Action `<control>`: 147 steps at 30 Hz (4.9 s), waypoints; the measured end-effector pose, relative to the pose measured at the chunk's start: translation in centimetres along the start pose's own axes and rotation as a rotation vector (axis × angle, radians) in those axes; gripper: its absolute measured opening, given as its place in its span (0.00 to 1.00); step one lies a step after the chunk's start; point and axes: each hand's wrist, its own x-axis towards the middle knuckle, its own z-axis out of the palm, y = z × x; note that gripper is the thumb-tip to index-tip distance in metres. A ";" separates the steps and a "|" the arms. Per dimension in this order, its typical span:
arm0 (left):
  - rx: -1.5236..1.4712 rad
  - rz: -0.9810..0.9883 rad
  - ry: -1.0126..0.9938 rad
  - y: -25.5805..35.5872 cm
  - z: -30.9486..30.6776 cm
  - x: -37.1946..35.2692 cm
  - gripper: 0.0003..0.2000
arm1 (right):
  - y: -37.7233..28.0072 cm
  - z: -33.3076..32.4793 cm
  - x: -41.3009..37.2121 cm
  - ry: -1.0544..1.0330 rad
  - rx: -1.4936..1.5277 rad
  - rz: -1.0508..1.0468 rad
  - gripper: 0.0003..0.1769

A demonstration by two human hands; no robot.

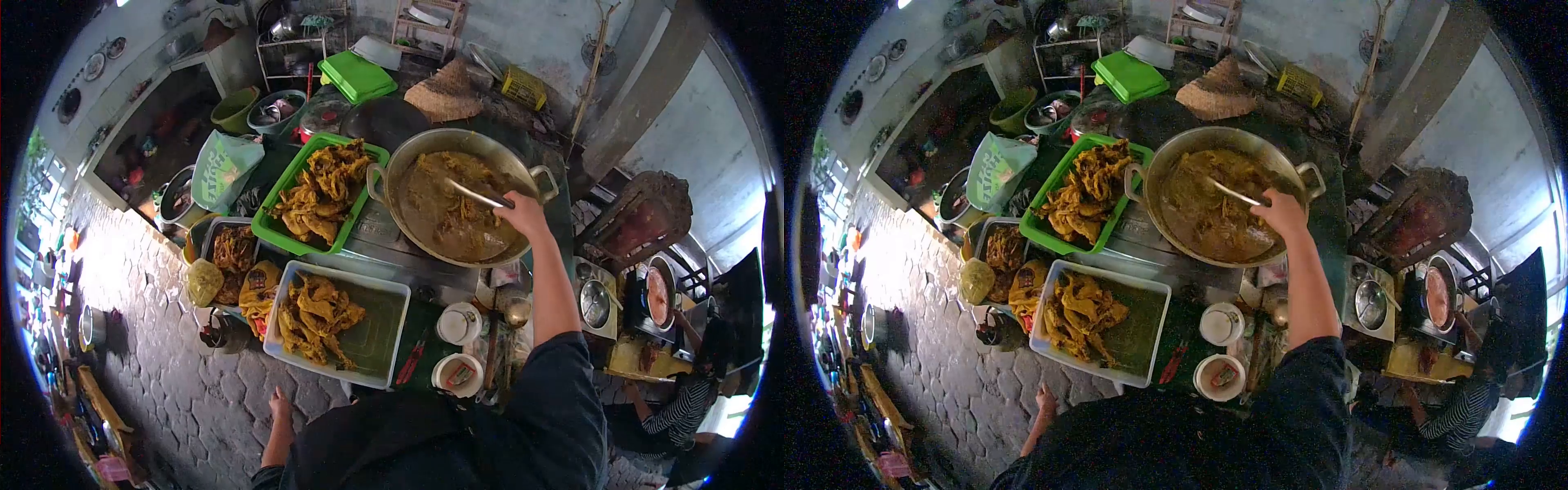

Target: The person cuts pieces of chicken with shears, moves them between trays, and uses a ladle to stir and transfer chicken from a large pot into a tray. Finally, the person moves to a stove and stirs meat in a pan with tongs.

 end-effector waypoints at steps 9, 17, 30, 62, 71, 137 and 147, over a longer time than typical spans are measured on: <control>0.221 0.103 0.000 -1.5 -0.9 -0.5 0.30 | -4.4 3.1 -3.8 -0.003 -0.253 -0.210 0.27; 0.108 -0.025 -0.013 -4.4 -3.0 -0.5 0.29 | 0.7 -0.2 -5.1 0.220 -0.135 0.111 0.26; -0.044 0.043 -0.153 6.3 -1.2 2.1 0.26 | -1.2 2.6 -5.3 0.225 -0.453 0.041 0.24; 0.096 -0.020 -0.158 5.2 -0.2 1.7 0.28 | 2.0 -4.8 -5.8 0.258 -0.452 -0.126 0.14; 0.052 0.101 -0.103 7.1 -0.4 0.2 0.26 | 12.7 -2.2 -9.8 0.135 0.625 0.305 0.16; 0.097 -0.003 -0.087 5.3 1.3 3.9 0.25 | -3.7 0.7 5.4 0.302 -0.346 0.142 0.22; 0.078 0.018 -0.099 4.4 1.2 4.7 0.27 | -4.0 5.5 11.7 0.063 -0.671 -0.077 0.19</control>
